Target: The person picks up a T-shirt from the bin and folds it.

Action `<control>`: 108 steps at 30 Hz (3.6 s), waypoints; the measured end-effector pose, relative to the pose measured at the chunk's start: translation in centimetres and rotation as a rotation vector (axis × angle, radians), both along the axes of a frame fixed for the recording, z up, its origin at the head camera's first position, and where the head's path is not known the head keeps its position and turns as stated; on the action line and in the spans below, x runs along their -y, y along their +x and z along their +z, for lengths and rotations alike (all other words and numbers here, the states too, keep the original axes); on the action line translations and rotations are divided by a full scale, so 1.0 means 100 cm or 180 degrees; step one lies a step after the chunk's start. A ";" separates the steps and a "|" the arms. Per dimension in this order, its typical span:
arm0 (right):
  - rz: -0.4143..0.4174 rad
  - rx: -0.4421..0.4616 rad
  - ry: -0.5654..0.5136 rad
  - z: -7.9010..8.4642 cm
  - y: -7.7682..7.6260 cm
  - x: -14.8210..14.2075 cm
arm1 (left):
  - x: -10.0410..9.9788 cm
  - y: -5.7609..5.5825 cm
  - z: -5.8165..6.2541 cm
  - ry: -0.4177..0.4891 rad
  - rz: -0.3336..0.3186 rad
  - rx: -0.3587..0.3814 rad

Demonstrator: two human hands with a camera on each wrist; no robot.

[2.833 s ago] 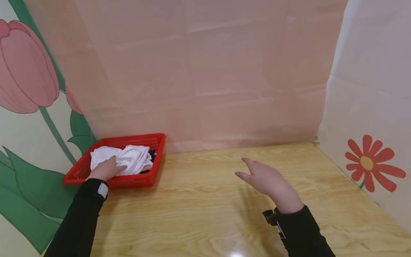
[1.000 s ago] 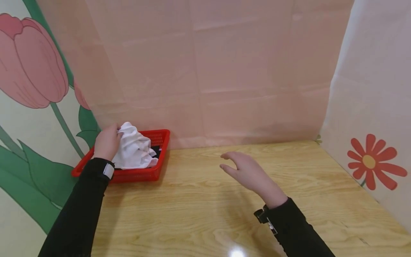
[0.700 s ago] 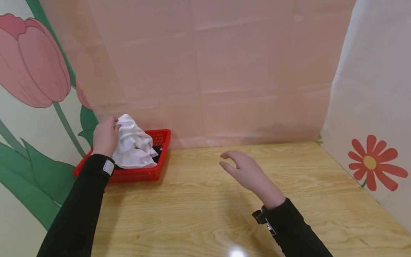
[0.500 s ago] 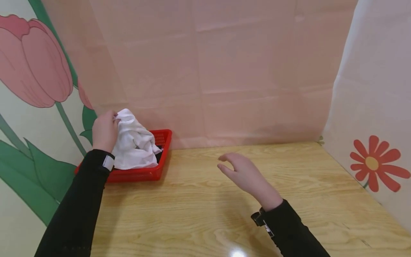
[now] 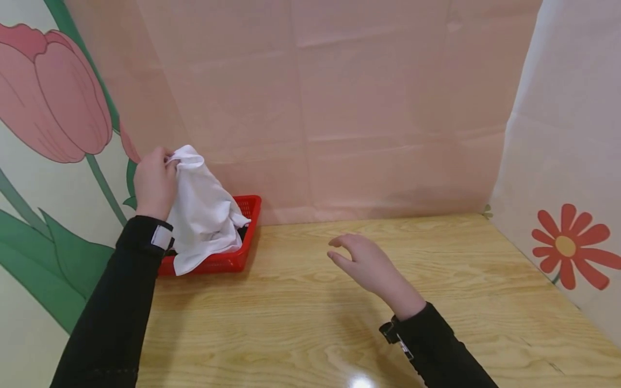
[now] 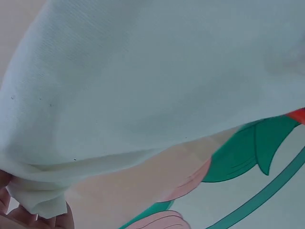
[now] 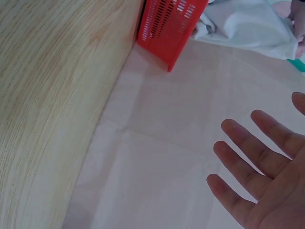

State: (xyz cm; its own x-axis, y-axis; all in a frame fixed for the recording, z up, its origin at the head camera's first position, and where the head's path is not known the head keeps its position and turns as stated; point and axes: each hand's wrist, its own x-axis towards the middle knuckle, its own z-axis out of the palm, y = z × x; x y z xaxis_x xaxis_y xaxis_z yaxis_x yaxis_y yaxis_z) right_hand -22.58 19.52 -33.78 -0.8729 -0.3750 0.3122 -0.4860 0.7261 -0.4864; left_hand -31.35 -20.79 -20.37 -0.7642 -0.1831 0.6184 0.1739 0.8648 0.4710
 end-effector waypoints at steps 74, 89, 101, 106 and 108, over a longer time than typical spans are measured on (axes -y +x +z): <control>-0.0245 -0.0395 -0.1904 0.002 -0.003 0.054 | -0.137 0.087 0.080 -0.0151 -0.1300 -0.1835; -0.0466 -0.0039 -0.3590 0.035 -0.022 -0.001 | -0.131 0.083 0.081 0.0015 -0.1328 -0.1269; -0.0476 -0.0332 -0.3782 0.066 -0.025 -0.015 | -0.129 0.079 0.079 0.0181 -0.1238 -0.1283; -0.0376 -0.0351 -0.3772 0.078 -0.030 -0.017 | -0.127 0.076 0.080 0.0240 -0.1198 -0.1361; -0.0368 -0.0374 -0.3755 0.084 -0.033 -0.015 | -0.125 0.077 0.081 0.0283 -0.1164 -0.1376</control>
State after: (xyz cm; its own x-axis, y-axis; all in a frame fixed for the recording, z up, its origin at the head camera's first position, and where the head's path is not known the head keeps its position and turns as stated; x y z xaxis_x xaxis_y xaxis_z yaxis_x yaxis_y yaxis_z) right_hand -25.87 21.03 -25.36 -0.8256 0.2764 0.4919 -0.5333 -0.0972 -0.8404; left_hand -23.70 -8.30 -12.26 -0.4688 -0.0199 0.8831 0.6473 0.6725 0.3588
